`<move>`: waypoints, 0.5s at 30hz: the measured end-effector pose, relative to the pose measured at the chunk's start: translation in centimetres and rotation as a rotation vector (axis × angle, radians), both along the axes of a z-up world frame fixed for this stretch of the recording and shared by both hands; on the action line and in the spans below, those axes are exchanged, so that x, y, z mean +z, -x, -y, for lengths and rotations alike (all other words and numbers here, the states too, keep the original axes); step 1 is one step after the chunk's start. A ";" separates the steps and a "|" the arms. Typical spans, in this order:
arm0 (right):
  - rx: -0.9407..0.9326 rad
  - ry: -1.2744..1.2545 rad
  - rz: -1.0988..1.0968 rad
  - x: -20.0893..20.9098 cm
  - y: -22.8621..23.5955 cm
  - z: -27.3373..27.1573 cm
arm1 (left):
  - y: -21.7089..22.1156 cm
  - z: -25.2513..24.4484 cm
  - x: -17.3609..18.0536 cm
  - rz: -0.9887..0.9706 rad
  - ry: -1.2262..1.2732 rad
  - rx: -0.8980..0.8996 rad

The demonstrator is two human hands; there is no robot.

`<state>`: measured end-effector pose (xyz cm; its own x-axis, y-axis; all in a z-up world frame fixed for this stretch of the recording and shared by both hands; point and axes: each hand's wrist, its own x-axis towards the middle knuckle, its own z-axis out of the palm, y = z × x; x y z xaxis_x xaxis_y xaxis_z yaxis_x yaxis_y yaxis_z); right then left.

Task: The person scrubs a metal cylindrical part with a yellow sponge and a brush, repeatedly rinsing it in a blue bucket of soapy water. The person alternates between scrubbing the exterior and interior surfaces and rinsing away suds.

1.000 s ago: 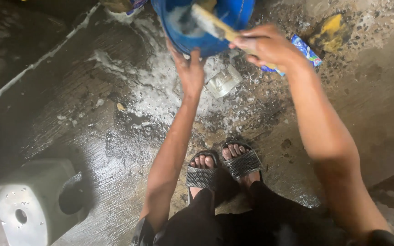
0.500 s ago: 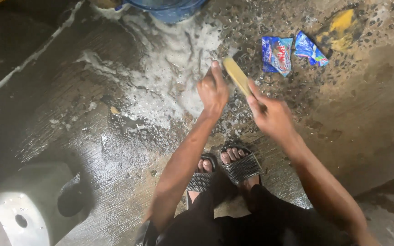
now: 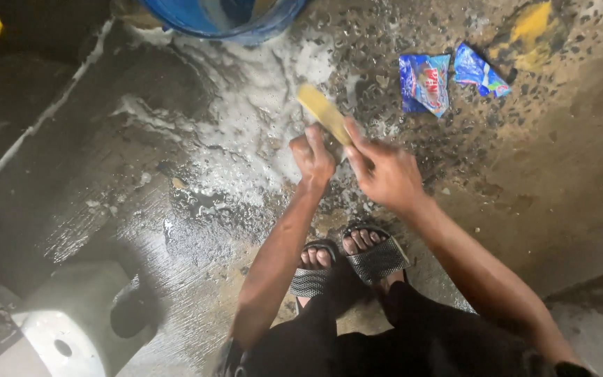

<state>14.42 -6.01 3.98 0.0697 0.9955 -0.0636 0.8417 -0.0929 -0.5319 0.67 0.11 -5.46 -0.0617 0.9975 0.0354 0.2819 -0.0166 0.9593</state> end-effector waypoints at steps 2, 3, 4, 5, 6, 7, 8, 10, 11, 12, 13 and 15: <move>0.064 -0.066 -0.081 0.0 -0.8 3.3 | 0.3 -0.1 -2.3 0.062 0.098 0.052; 0.058 -0.085 -0.068 -1.4 -1.5 4.4 | -0.3 -1.5 -1.0 0.075 0.079 0.043; -0.002 -0.023 -0.142 -2.5 -2.3 6.6 | -0.6 -1.3 0.5 0.040 0.054 0.029; -0.064 0.039 -0.216 -3.7 -3.1 8.9 | -1.0 -1.1 1.9 0.005 0.028 0.015; -0.066 0.057 -0.214 -3.0 -2.9 5.9 | -0.8 -0.8 1.5 0.007 0.047 0.015; -0.041 0.041 -0.245 -2.4 -2.8 2.9 | -0.6 -0.6 1.2 -0.057 -0.045 -0.018; -0.007 0.006 -0.271 -2.0 -3.0 -0.9 | -0.9 -1.1 0.8 -0.116 -0.156 -0.044; -0.077 0.092 -0.427 -2.6 -2.6 -0.5 | -0.2 -0.5 -1.2 -0.068 -0.105 -0.001; -0.151 0.178 -0.591 -2.9 -2.0 -0.4 | 0.6 -0.3 -2.1 -0.028 -0.051 0.035; -0.157 0.163 -0.587 -3.9 -2.9 2.4 | 0.2 -0.5 -2.3 -0.022 -0.064 0.027; -0.156 0.132 -0.553 -5.0 -3.7 5.1 | -0.1 -0.6 -2.7 0.004 -0.084 0.031; -0.139 0.129 -0.531 -5.4 -4.3 6.1 | 0.2 0.0 -3.9 0.012 -0.083 0.056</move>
<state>18.76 -12.16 -1.47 0.1249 0.9610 -0.2467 0.4364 -0.2766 -0.8562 0.43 0.13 -9.37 -0.1180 0.9861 0.1172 0.2731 -0.0812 0.9586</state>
